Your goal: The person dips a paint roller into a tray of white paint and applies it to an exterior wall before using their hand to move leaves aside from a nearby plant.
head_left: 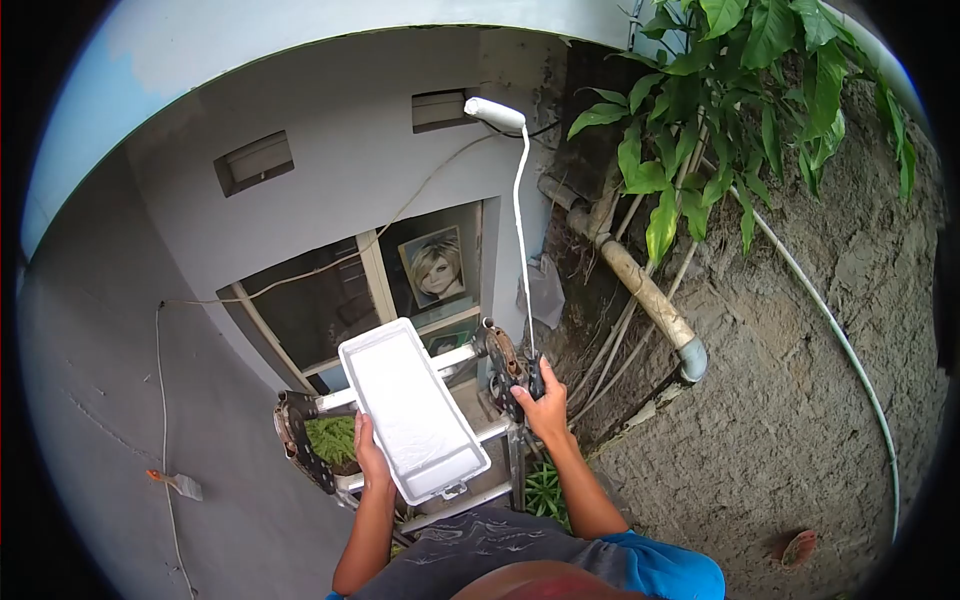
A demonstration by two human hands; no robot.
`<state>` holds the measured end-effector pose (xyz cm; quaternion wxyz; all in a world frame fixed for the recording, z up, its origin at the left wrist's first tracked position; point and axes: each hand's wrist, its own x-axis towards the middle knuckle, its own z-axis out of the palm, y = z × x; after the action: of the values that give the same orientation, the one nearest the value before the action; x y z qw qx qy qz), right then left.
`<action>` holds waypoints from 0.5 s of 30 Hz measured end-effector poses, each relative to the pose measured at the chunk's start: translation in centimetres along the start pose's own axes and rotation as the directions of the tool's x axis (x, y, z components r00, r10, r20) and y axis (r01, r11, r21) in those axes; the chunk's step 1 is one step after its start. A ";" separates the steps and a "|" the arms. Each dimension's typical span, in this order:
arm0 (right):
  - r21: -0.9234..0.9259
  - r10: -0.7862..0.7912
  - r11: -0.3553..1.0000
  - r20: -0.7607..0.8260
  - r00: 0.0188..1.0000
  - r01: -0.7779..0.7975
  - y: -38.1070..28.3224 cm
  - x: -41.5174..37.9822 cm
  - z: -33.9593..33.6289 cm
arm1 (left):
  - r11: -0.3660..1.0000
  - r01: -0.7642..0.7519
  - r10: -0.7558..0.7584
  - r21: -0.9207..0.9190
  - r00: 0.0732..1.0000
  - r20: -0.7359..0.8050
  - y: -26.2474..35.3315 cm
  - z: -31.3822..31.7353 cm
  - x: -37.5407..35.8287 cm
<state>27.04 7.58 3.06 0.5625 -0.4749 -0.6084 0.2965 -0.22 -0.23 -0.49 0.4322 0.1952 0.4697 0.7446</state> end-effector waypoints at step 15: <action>-0.075 -0.169 0.981 0.122 0.978 0.179 -0.8 0.9 -0.1 | 0.999 0.015 -0.014 -0.031 1.000 0.017 -0.4 -0.6 0.4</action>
<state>26.98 8.07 4.16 0.5293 -0.4256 -0.6914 0.2464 -0.67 -0.16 -1.19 0.4446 0.1913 0.4557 0.7471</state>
